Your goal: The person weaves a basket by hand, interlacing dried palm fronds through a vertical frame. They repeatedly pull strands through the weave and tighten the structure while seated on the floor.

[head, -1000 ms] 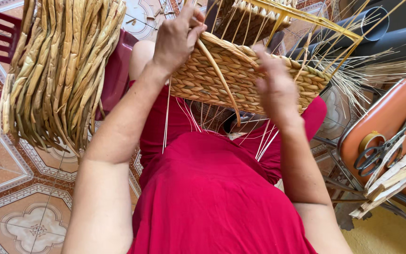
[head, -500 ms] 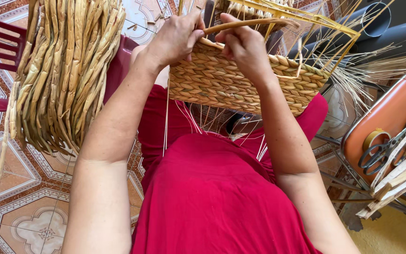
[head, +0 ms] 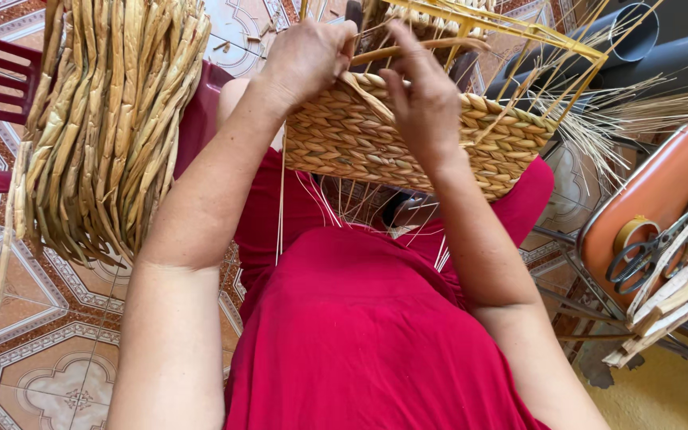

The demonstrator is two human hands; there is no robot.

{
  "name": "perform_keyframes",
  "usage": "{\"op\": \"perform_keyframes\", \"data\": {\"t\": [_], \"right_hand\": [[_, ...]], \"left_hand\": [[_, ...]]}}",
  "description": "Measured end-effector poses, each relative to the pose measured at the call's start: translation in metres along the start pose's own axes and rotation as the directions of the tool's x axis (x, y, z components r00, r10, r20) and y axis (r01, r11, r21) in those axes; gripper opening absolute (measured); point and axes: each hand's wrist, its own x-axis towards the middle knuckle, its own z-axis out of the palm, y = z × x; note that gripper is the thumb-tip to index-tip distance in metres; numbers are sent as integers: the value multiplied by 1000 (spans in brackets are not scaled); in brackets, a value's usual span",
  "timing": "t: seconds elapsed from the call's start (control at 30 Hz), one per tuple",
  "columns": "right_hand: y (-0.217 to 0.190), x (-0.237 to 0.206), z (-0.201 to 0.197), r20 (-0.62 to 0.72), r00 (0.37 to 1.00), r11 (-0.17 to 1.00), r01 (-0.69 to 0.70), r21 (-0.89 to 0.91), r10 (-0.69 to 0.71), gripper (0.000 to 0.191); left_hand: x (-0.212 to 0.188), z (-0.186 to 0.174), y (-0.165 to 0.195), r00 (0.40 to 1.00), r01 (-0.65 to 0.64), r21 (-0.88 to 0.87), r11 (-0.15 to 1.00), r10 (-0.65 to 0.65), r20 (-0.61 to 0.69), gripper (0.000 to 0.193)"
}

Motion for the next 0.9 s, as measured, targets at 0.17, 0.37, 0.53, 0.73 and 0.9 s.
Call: {"op": "perform_keyframes", "data": {"t": [0.17, 0.37, 0.53, 0.73, 0.9], "right_hand": [[27, -13, -29, 91, 977, 968, -175, -178, 193, 39], [47, -35, -22, 196, 924, 943, -333, -9, 328, 12], [32, -37, -28, 260, 836, 871, -490, -47, 484, 17], [-15, -31, -7, 22, 993, 974, -107, -198, 113, 28], [-14, -22, 17, 42, 998, 970, 57, -235, -48, 14]], "left_hand": [[-13, -14, -1, 996, 69, -285, 956, -49, 79, 10], [-21, -15, 2, 993, 121, -583, 803, -95, 75, 14], [-31, 1, -16, 977, -29, -754, 657, -139, -159, 15], [-38, 26, 4, 811, -247, -269, 931, 47, -583, 18], [-12, -1, 3, 987, 147, -635, 759, -151, 47, 21]]}}
